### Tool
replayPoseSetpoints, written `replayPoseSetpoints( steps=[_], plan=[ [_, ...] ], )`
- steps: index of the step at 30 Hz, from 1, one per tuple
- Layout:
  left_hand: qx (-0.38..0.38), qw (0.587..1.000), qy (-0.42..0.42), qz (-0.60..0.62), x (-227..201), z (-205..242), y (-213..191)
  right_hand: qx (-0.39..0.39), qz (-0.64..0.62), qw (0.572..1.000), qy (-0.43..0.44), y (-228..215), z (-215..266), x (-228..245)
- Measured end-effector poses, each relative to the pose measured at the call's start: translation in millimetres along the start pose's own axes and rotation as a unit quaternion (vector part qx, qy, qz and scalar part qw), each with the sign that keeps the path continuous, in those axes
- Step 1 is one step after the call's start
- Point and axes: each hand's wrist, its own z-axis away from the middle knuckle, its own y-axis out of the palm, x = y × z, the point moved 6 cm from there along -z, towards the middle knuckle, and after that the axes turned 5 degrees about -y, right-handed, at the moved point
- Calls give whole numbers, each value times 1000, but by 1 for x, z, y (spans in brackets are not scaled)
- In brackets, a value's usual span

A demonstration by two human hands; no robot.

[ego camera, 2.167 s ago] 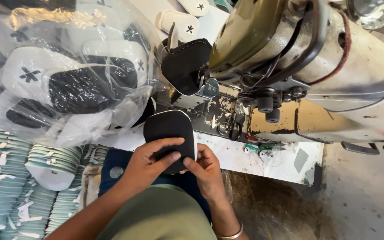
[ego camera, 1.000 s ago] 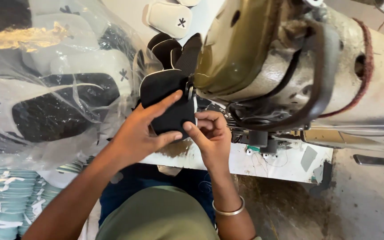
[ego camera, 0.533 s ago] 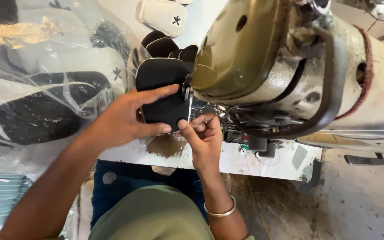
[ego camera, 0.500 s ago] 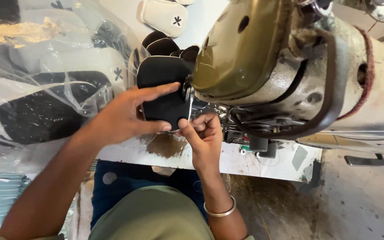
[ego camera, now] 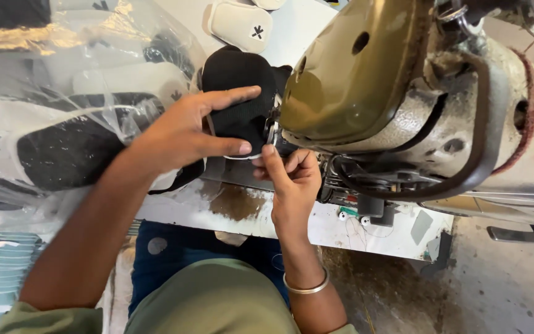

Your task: The person sews black and white shoe parts using a sewing machine. They repeatedly pick up parts, align them under the needle, and guide them through the machine to stitch the edges. The person also uses scissors to trim threads after sewing.

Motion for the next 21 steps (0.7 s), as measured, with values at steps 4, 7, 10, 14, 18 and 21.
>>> replayPoseSetpoints(
  steps=[4,7,10,14,18,21],
  plan=[
    [-163,986,33,-14,14,27,24,-1,-1,1000,20,4,2,4],
    [-281,959,14,27,45,42,49,14,-23,999,29,-3,3,-1],
    [-320,940,38,108,55,48,51,15,-42,999,31,-3,2,-5],
    [-409,902,52,131,35,53,16,-9,-39,999,24,-5,0,-2],
    [-333,923,103,166,35,50,14,-19,-28,999,19,-7,-1,-1],
    [-344,926,98,122,38,55,14,-26,-10,1000,9,-7,-2,-1]
  ],
)
